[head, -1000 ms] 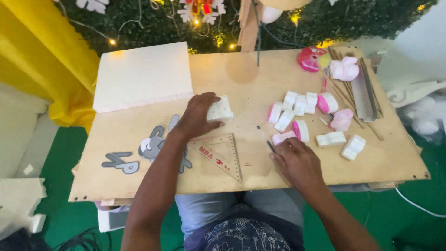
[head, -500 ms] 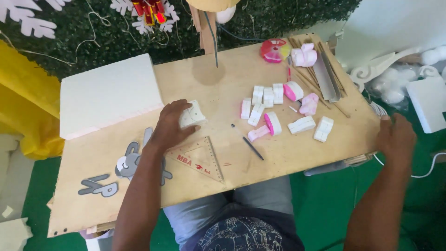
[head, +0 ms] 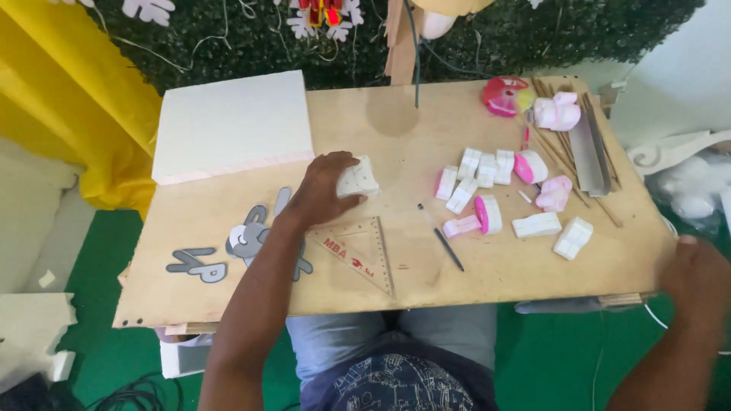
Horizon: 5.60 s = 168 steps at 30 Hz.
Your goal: Sorting and arranging small foam blocks and cutouts on a wooden work surface.
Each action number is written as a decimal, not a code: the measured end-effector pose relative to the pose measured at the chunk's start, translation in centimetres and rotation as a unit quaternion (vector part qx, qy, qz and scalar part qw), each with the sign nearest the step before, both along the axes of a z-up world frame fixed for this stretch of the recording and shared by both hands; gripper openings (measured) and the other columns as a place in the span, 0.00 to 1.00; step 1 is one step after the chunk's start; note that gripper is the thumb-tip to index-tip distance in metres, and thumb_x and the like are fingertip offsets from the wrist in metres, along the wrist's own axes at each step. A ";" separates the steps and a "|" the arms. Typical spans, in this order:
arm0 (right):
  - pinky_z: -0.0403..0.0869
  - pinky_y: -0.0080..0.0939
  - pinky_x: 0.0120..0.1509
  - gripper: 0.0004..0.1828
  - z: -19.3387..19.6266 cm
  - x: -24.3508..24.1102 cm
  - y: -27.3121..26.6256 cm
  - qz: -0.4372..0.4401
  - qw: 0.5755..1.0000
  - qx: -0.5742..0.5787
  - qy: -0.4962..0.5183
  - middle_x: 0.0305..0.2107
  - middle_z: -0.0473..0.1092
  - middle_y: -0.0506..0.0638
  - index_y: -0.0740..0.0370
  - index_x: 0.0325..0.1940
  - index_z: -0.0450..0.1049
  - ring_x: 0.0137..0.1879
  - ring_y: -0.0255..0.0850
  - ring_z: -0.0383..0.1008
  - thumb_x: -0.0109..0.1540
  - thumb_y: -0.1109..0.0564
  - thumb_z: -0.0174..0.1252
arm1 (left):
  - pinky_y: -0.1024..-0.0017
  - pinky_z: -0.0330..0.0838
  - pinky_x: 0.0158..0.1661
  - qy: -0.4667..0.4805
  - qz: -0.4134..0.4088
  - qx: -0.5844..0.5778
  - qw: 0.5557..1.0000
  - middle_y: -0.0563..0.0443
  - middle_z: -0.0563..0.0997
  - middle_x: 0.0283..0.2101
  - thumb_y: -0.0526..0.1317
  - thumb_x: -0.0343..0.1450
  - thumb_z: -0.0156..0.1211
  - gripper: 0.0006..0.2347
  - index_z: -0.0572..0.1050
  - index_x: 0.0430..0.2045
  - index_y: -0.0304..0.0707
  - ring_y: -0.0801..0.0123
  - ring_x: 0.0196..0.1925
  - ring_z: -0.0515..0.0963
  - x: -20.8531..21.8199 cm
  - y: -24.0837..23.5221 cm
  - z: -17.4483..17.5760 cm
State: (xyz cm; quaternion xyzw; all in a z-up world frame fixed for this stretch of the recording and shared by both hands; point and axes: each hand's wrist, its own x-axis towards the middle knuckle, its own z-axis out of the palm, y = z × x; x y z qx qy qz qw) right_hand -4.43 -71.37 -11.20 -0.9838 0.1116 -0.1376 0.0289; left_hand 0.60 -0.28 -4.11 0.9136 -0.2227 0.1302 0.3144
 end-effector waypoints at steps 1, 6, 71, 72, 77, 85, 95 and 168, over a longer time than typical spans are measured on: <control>0.72 0.66 0.53 0.33 -0.8 -0.1 -0.5 0.002 1.000 0.000 -0.002 0.44 0.78 0.76 0.77 0.47 0.81 0.52 0.74 0.78 0.84 0.54 0.33 | 0.50 0.57 0.65 -0.002 0.002 0.000 1.000 0.36 0.72 0.65 0.46 0.63 0.76 0.31 0.71 0.60 0.37 0.43 0.67 0.67 0.1 0.2 -0.4; 0.69 0.64 0.47 0.28 -2.4 -1.2 -0.7 0.031 0.989 0.011 -0.146 0.48 0.76 0.75 0.79 0.57 0.78 0.49 0.72 0.75 0.89 0.55 0.37 | 0.50 0.56 0.65 -0.011 -0.010 -0.001 1.000 0.36 0.72 0.65 0.46 0.64 0.75 0.30 0.71 0.59 0.37 0.44 0.67 0.68 0.1 0.1 -0.1; 0.73 0.52 0.43 0.09 6.8 0.5 43.0 0.310 0.940 -0.120 -0.073 0.23 0.74 0.54 0.59 0.35 0.79 0.35 0.53 0.79 0.64 0.60 0.53 | 0.44 0.61 0.67 0.146 0.062 0.040 0.987 0.37 0.73 0.62 0.38 0.62 0.75 0.32 0.68 0.62 0.36 0.43 0.67 0.71 -1.6 0.2 4.4; 0.74 0.52 0.44 0.09 7.2 0.4 43.2 0.311 0.943 -0.108 -0.058 0.23 0.74 0.55 0.60 0.35 0.79 0.35 0.53 0.79 0.64 0.61 0.52 | 0.44 0.61 0.67 0.146 0.064 0.043 0.986 0.38 0.73 0.62 0.37 0.62 0.75 0.32 0.68 0.62 0.36 0.44 0.67 0.71 -1.6 0.2 4.5; 0.73 0.54 0.46 0.08 11.2 0.9 41.1 0.286 0.956 -0.038 -0.046 0.24 0.76 0.51 0.56 0.41 0.78 0.38 0.52 0.80 0.64 0.55 0.55 | 0.43 0.61 0.67 0.143 0.057 0.043 0.987 0.39 0.73 0.61 0.37 0.62 0.74 0.31 0.68 0.61 0.37 0.43 0.67 0.70 -1.4 0.4 3.9; 0.69 0.57 0.51 0.06 12.4 2.1 31.2 0.148 0.985 0.027 -0.082 0.32 0.79 0.48 0.56 0.47 0.80 0.37 0.52 0.79 0.70 0.55 0.59 | 0.56 0.61 0.61 0.052 0.012 0.002 0.999 0.44 0.75 0.58 0.44 0.61 0.78 0.28 0.70 0.52 0.39 0.50 0.61 0.72 -0.3 0.6 1.1; 0.72 0.53 0.49 0.11 7.9 5.3 29.5 0.082 0.995 -0.052 0.030 0.28 0.80 0.51 0.51 0.45 0.80 0.42 0.56 0.84 0.66 0.48 0.54 | 0.43 0.62 0.66 0.092 0.014 0.002 0.996 0.38 0.75 0.60 0.36 0.61 0.76 0.27 0.70 0.55 0.40 0.39 0.67 0.70 -1.9 -1.5 3.8; 0.74 0.51 0.65 0.05 9.9 9.7 39.7 0.470 0.876 0.106 -0.008 0.36 0.76 0.43 0.45 0.45 0.77 0.50 0.41 0.81 0.66 0.49 0.58 | 0.61 0.83 0.36 0.207 -0.032 -0.186 0.960 0.28 0.72 0.55 0.37 0.67 0.70 0.28 0.67 0.61 0.28 0.49 0.37 0.84 -2.2 -3.3 6.4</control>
